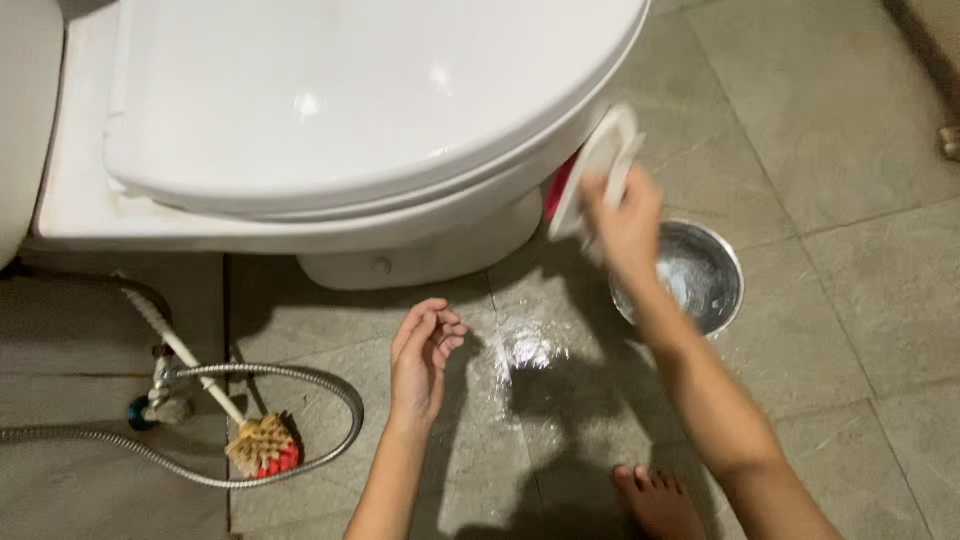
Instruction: The person cleans the exterior side of a toilet bowl using a handheld scrub brush and water from a small metal bowl.
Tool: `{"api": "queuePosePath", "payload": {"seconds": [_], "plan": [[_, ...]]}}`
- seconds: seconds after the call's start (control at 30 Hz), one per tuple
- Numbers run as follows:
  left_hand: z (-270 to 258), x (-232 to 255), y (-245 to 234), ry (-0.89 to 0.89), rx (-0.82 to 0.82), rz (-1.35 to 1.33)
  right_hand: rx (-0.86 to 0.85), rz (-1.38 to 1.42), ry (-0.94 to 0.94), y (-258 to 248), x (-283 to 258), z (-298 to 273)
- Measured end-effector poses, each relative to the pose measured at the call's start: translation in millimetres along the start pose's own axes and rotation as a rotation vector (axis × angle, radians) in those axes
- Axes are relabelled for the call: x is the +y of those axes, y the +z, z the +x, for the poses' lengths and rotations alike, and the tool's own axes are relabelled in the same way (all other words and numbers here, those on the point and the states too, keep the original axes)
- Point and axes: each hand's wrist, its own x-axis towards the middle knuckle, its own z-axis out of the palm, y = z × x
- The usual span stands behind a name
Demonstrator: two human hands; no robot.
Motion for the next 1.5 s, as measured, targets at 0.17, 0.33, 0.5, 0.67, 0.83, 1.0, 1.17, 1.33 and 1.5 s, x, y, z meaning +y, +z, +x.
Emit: {"api": "queuePosePath", "payload": {"seconds": [0.17,0.33,0.5,0.67,0.83,1.0,1.17,1.33,1.5], "plan": [[7.5,-7.6,6.6,0.024,-0.038,0.031,-0.046,0.067,0.018,13.8,15.4,-28.4],[0.3,-1.0,-2.5,0.018,-0.031,-0.022,0.019,0.333,0.083,3.5,8.2,13.3],[13.5,-7.4,7.0,0.029,-0.056,-0.021,-0.094,0.453,0.140,18.0,5.2,-39.5],[5.9,-10.2,2.6,0.003,-0.050,-0.001,0.046,0.337,0.168,4.3,4.9,22.9],[6.4,-2.2,3.4,0.035,-0.018,0.025,-0.009,0.261,0.053,17.8,13.6,-19.4],[6.9,-6.8,5.4,0.020,-0.025,0.017,0.051,0.196,0.098,25.5,21.3,-26.9],[-5.2,-1.2,-6.2,0.027,-0.018,-0.015,0.064,0.444,0.154,23.9,37.0,20.8],[-5.0,-1.4,-14.9,0.054,-0.019,0.015,-0.018,0.552,0.133,30.7,30.1,-36.5],[-1.2,0.9,-8.5,0.030,0.004,0.016,0.061,0.507,0.145,23.6,-2.6,-6.0]]}}
